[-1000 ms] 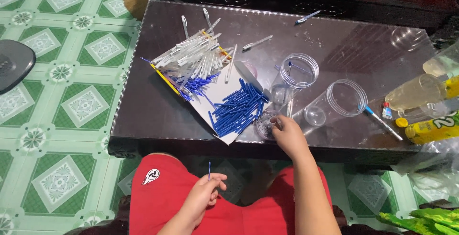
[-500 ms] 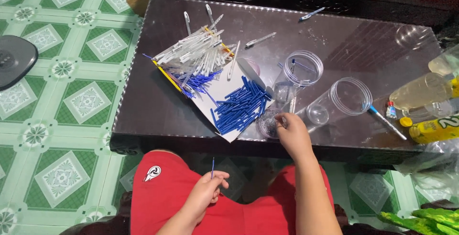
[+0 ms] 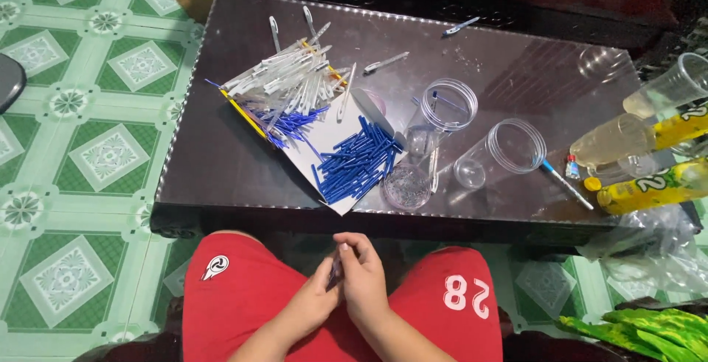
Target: Assembling ballpoint pens by inserting ink refills into clear plastic barrels and placing them in a cup.
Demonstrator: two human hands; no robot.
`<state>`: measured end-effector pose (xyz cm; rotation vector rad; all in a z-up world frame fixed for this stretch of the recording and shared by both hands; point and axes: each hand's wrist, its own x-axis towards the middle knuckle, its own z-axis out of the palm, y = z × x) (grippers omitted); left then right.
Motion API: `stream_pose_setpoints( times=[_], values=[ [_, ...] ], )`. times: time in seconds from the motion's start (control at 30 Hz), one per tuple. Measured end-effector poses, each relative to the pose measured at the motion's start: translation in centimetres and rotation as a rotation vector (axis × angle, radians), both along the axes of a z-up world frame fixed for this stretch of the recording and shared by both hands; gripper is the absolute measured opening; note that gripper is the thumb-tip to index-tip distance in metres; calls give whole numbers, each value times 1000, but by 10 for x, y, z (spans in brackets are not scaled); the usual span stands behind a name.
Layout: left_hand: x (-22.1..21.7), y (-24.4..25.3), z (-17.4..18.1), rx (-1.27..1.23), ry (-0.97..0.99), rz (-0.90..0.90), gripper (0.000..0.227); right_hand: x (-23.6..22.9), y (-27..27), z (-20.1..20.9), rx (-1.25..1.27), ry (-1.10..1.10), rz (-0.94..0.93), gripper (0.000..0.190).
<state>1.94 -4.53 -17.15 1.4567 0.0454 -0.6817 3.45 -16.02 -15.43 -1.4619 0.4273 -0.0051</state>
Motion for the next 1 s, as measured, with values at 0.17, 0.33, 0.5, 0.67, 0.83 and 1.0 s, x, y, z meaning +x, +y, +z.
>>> stream_pose_setpoints(
  times=[0.17,0.33,0.5,0.67,0.83,1.0],
  values=[
    [-2,-2,-47,-166,28,62,58,21,-28,-1,257,-16,-122,36],
    [15,11,-33,-384,288,358,30,24,-59,13,306,-199,-238,50],
    [30,19,-67,-718,400,700,15,-11,-54,-9,-240,-301,291,14],
    [23,14,-51,-664,466,699,16,-18,-31,18,-430,-614,689,13],
    [22,13,-46,-620,501,646,17,-17,-25,19,-594,-896,804,15],
    [21,9,-37,-530,527,679,12,-19,-18,24,-761,-1120,766,14]
  ],
)
